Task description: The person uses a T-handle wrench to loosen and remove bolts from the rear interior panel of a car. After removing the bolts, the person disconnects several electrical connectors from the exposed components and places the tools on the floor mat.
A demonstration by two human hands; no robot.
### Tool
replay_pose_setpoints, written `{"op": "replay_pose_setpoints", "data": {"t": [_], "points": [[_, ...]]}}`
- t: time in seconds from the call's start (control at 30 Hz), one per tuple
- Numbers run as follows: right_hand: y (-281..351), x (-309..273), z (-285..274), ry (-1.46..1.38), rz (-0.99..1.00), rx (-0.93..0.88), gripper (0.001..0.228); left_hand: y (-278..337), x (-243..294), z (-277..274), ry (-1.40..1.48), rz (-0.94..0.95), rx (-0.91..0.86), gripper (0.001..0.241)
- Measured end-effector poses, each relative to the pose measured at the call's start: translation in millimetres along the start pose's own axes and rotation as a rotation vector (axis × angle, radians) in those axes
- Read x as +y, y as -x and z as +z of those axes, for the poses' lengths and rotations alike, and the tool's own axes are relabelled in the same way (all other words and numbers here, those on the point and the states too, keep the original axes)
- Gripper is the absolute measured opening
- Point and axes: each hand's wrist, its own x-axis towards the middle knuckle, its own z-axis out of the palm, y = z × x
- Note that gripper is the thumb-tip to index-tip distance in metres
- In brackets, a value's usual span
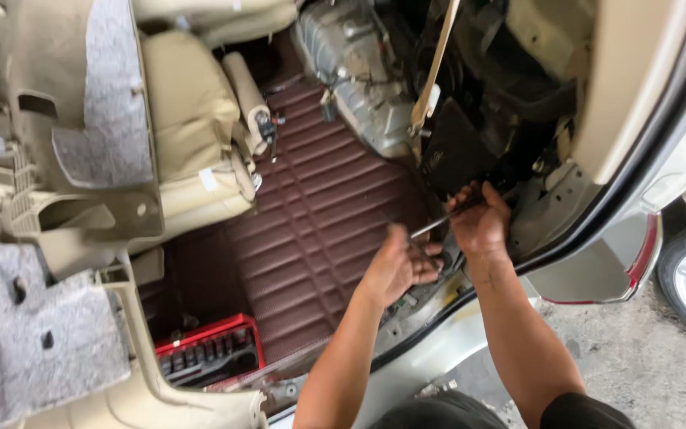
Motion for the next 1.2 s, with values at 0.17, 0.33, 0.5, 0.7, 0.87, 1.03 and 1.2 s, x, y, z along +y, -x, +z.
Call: {"op": "replay_pose_setpoints", "data": {"t": [0.17, 0.33, 0.5, 0.7, 0.87, 1.03, 1.2], "points": [[14.1, 0.5, 16.4, 0.051, 0.022, 0.036, 0.022, -22.4, 35.1, -11.6, -0.731, 0.427, 0.028, 0.057], [17.6, -2.4, 20.6, 0.039, 0.041, 0.073, 0.023, -11.6, 47.2, -15.3, -1.169, 0.836, 0.19, 0.057], [8.4, -1.1, 14.9, 0.001, 0.0, 0.005, 0.021, 2.5, 16.3, 3.9, -0.19, 0.189, 0.307, 0.057], [11.6, -1.0, 8.9, -0.002, 0.011, 0.006, 0.021, -14.8, 25.8, -8.4, -0.525, 0.265, -0.058, 0.056], [15.9, -2.1, 17.3, 0.037, 0.033, 0.021, 0.024, -15.7, 58.8, -19.8, -1.205, 0.72, -0.006, 0.056], [18.5, -1.3, 16.8, 0.036, 0.029, 0.02, 0.025, 2.1, 31.9, 1.3, -0.972, 0.819, 0.358, 0.056], [11.1, -2.8, 14.0, -0.01, 0.029, -0.027, 0.024, -12.5, -2.3, 4.0, 0.039, 0.118, 0.315, 0.056]]}}
